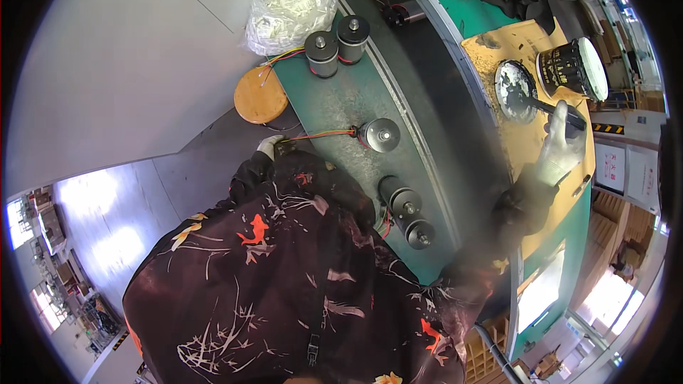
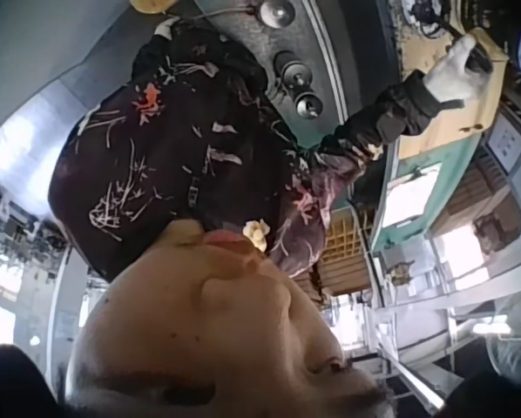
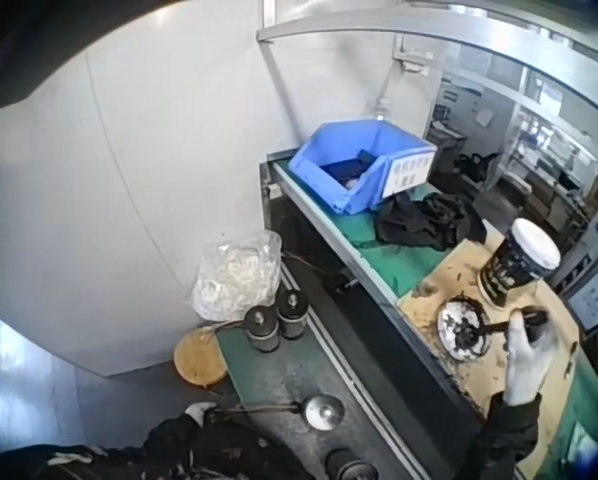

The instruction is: Picking up cylindrical electronic components from a workbench and placing them into designated slots in a wooden shelf.

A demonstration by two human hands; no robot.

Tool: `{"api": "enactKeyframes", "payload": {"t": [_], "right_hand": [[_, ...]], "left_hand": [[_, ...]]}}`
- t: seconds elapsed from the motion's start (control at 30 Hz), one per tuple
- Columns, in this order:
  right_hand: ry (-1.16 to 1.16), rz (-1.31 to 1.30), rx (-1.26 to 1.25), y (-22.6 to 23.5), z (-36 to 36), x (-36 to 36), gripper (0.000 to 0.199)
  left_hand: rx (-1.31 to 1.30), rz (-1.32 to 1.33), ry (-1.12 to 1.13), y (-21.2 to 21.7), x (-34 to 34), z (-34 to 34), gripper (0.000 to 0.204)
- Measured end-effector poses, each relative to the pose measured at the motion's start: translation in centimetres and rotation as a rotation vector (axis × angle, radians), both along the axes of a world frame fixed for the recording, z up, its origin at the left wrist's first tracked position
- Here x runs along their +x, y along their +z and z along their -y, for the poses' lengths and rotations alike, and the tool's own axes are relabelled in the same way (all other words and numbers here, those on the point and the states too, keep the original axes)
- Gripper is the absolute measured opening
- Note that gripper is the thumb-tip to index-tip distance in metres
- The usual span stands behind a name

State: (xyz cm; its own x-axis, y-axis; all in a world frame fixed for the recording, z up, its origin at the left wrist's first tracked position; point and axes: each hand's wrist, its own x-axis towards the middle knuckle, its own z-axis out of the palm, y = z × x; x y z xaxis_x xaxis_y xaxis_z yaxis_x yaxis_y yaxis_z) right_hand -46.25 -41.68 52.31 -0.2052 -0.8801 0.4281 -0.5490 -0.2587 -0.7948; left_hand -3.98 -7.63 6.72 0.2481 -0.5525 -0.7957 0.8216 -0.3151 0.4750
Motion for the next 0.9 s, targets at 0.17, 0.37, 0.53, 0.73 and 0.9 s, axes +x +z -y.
{"api": "enactKeyframes", "payload": {"t": [0.17, 0.37, 0.53, 0.73, 0.9], "right_hand": [[0.053, -0.059, -0.131, -0.8, -0.4, 0.7, 0.028], [0.408, 0.447, 0.086, -8.8, -7.4, 7.5, 0.021], [0.465, 0.099, 0.445, -16.7, -10.0, 11.2, 0.02], [0.431, -0.015, 0.524, -19.3, -10.2, 11.3, 0.02], [0.436, 0.099, 0.457, -20.0, -10.4, 11.8, 0.018]], "left_hand": [[0.049, -0.047, 0.051, 0.1, -0.3, -0.7, 0.026], [0.046, 0.036, 0.035, 0.5, -0.6, -0.6, 0.028], [0.021, 0.018, 0.035, 0.7, -0.7, -0.7, 0.026], [0.041, 0.025, 0.054, 1.1, -0.8, -0.5, 0.026], [0.007, 0.052, 0.018, 1.3, -0.8, -0.3, 0.026]]}}
